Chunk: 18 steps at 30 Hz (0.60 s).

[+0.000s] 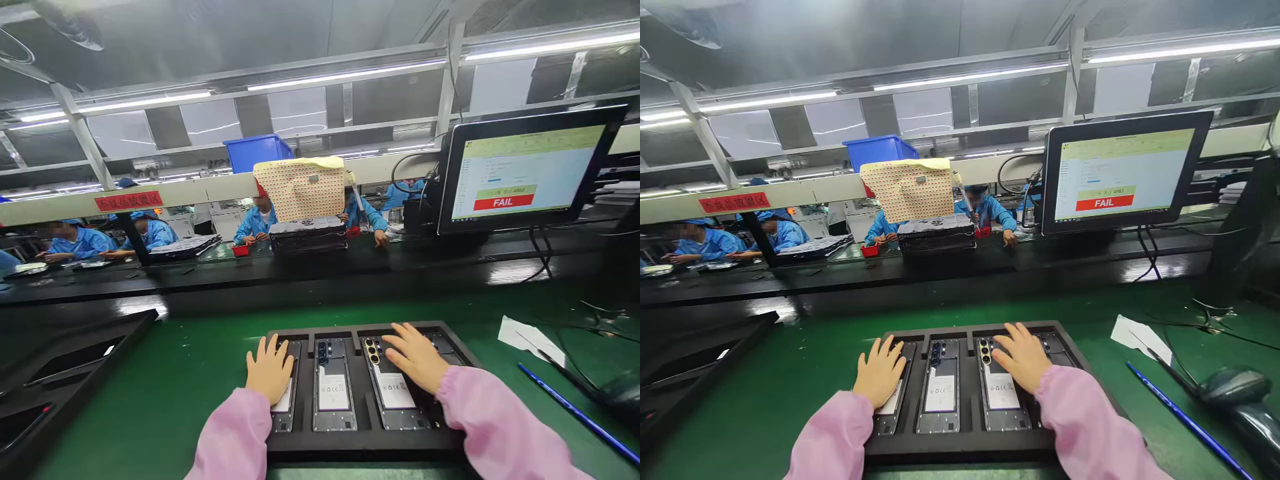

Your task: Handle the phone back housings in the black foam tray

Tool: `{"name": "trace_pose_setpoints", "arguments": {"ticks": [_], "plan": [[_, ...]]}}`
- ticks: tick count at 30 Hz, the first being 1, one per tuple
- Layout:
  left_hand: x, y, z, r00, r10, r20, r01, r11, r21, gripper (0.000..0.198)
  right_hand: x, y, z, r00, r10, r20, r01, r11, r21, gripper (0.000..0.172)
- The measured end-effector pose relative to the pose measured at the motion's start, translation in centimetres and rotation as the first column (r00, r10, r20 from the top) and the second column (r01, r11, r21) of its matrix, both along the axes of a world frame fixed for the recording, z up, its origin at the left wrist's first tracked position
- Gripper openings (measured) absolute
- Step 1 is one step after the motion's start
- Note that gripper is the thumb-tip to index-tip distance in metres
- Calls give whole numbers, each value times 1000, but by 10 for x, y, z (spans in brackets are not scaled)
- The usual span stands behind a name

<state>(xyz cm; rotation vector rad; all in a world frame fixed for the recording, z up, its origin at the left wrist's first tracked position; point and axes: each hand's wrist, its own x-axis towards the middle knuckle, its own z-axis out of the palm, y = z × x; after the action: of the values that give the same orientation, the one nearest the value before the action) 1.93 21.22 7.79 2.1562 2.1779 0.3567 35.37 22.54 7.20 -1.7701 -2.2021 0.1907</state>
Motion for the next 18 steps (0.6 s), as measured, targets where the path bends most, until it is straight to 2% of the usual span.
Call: {"name": "trace_pose_setpoints", "arguments": {"ticks": [2, 5, 8, 11, 14, 18], "plan": [[0, 0, -4, 1000, 19, -6, -19, 1000, 17, 49, -20, 8, -6, 999, 36, -31, -36, 999, -1, 44], [-4, -2, -3, 989, 143, 19, -144, 989, 17, 51, -19, 14, -15, 992, -94, -86, 97, 994, 42, 46], [-5, -3, 3, 973, 229, 30, -229, 973, 1, 51, 12, 13, -14, 940, -305, -156, 317, 947, 60, 53], [-3, -5, 7, 967, 253, 30, -252, 967, -35, 51, 49, 2, -7, 890, -413, -193, 420, 907, -3, 58], [-2, -7, 6, 978, 205, 37, -201, 975, -90, 47, 73, -14, -6, 873, -450, -187, 444, 893, -79, 61], [-3, -10, 4, 999, 41, -21, -43, 994, -99, 44, 78, -21, -16, 849, -515, -120, 503, 856, -114, 69]]}}
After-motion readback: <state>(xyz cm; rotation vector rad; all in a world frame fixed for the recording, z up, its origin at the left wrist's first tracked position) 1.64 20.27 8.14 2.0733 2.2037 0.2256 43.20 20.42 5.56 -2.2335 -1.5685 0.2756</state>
